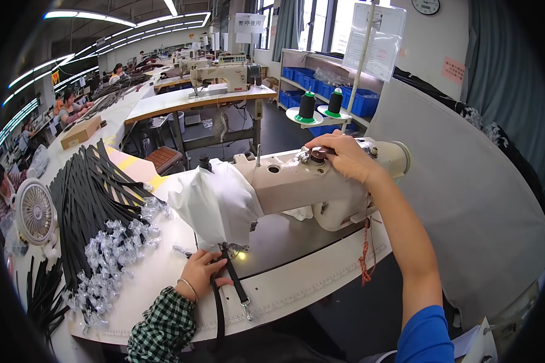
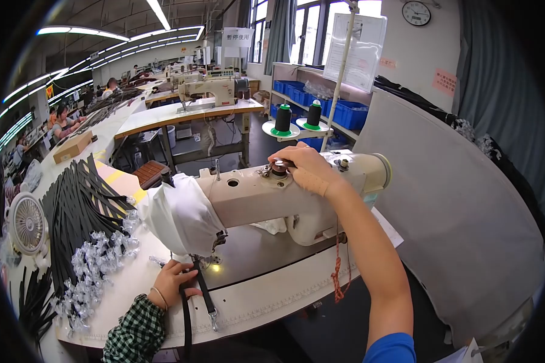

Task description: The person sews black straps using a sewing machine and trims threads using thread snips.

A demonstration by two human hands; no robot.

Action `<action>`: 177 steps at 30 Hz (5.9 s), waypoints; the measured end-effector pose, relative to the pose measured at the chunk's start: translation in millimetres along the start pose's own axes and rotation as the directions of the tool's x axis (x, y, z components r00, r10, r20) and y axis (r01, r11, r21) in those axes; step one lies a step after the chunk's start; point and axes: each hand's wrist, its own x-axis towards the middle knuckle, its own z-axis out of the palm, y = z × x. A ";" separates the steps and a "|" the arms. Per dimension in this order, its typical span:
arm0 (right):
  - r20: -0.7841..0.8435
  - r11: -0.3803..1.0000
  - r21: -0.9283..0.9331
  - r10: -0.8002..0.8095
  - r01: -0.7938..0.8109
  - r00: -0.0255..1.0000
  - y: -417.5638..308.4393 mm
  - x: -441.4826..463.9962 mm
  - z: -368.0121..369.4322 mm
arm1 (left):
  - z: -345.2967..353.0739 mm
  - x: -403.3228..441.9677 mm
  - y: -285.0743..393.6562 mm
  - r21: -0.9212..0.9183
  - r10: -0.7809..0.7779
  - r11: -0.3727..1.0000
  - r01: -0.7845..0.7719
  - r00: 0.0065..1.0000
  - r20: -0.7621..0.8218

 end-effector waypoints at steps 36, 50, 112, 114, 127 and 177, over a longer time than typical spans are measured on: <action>-0.329 0.968 -0.222 -0.189 0.119 0.925 -26.8 -122.3 68.3 | 30.9 -2.3 21.0 0.061 -0.173 0.981 0.185 0.971 -0.165; -0.839 0.919 -0.025 0.195 -0.394 0.508 120.1 -106.3 13.0 | 36.1 3.1 16.4 0.149 -0.214 0.963 0.226 0.972 -0.094; -0.601 0.718 0.198 0.627 -0.667 0.496 359.4 -142.8 -39.9 | 37.5 2.2 15.2 0.217 -0.189 0.956 0.196 0.981 -0.051; -0.680 0.772 0.175 0.543 -0.611 0.492 373.3 -154.3 -31.2 | 37.0 4.5 16.0 0.203 -0.208 0.956 0.212 0.977 -0.045; -0.609 0.715 -0.198 0.446 -0.670 0.656 333.7 -112.8 -73.8 | 40.3 3.5 18.2 0.224 -0.206 0.951 0.214 0.977 -0.060; -0.666 0.789 0.105 0.508 -0.606 0.546 357.0 -134.6 -55.6 | 40.2 6.3 15.1 0.276 -0.198 0.939 0.204 0.979 -0.050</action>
